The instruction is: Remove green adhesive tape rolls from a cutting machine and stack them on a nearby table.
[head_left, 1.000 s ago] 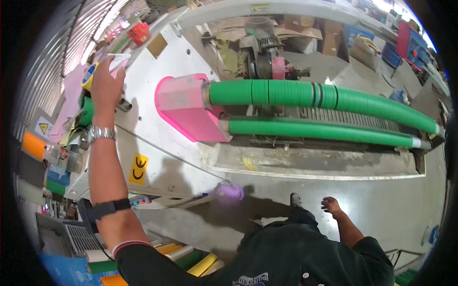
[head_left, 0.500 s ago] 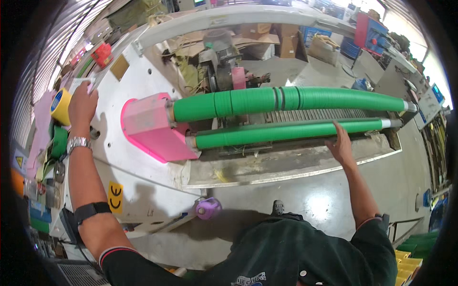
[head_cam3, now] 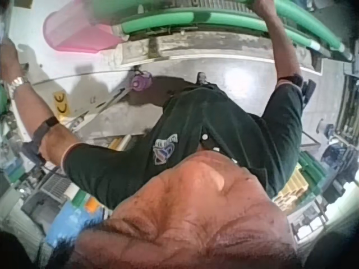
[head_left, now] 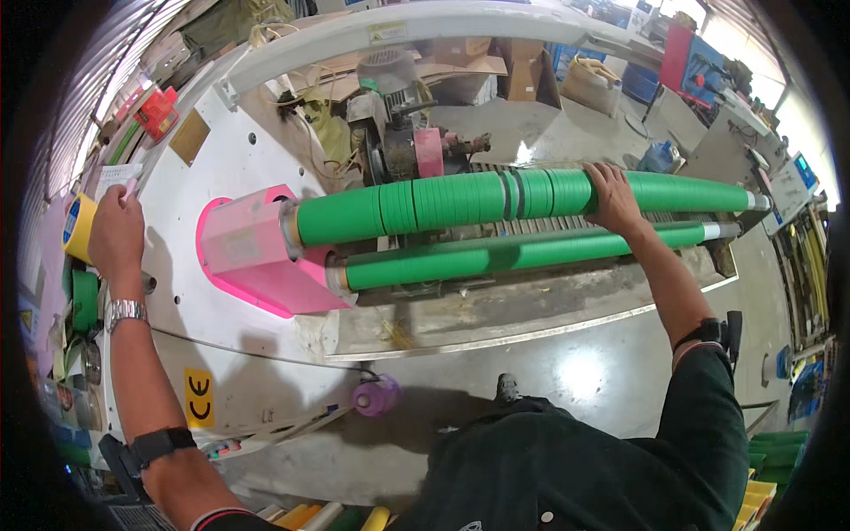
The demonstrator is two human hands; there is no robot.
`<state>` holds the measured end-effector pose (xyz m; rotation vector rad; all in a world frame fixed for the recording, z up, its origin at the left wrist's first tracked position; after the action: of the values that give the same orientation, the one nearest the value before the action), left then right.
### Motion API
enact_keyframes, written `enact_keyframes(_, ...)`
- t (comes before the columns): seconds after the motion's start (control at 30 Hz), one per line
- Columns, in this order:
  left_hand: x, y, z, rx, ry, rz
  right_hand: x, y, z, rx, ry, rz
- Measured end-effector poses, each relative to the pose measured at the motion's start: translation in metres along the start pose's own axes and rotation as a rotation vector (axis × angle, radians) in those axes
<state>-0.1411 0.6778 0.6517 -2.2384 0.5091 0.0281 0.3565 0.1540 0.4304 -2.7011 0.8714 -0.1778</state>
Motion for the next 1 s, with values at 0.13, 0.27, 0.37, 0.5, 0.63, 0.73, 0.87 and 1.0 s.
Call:
enact_keyframes(0.13,-0.004,0.002,0.000,0.007,-0.007,-0.024,-0.005,-0.004,0.003,0.057,-0.028,-0.061)
enact_keyframes(0.27,-0.003,0.000,-0.001,0.027,-0.033,-0.002,-0.005,-0.001,0.005,0.091,-0.040,-0.064)
enact_keyframes(0.37,0.005,0.002,-0.001,-0.016,-0.046,-0.038,-0.002,0.000,0.004,0.118,-0.032,-0.059)
enact_keyframes(0.5,-0.003,0.001,0.004,0.015,-0.031,-0.019,-0.003,-0.001,0.006,0.113,-0.021,-0.076)
enact_keyframes(0.63,-0.006,0.000,0.005,0.024,-0.040,0.006,-0.006,-0.001,0.004,0.082,-0.009,-0.070)
enact_keyframes(0.73,-0.003,0.000,0.002,0.023,-0.046,0.015,-0.025,-0.008,-0.001,0.023,-0.021,-0.079)
enact_keyframes(0.87,0.002,0.002,-0.002,0.038,-0.055,0.011,-0.057,-0.028,0.004,-0.034,-0.054,-0.126)
enact_keyframes(1.0,-0.001,0.004,-0.001,0.041,-0.049,-0.005,-0.110,-0.049,0.005,-0.043,-0.105,-0.235)
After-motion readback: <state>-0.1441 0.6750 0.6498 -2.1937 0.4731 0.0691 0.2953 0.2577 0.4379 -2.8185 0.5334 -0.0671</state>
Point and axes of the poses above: each hand's wrist, its own y-axis away from the middle knuckle, its own z-axis out of the palm, x = y × z, the point moved 2 cm from there along -y, towards the middle knuckle, and after that the axes turned 2 degrees about -y, right-handed, at the moved point
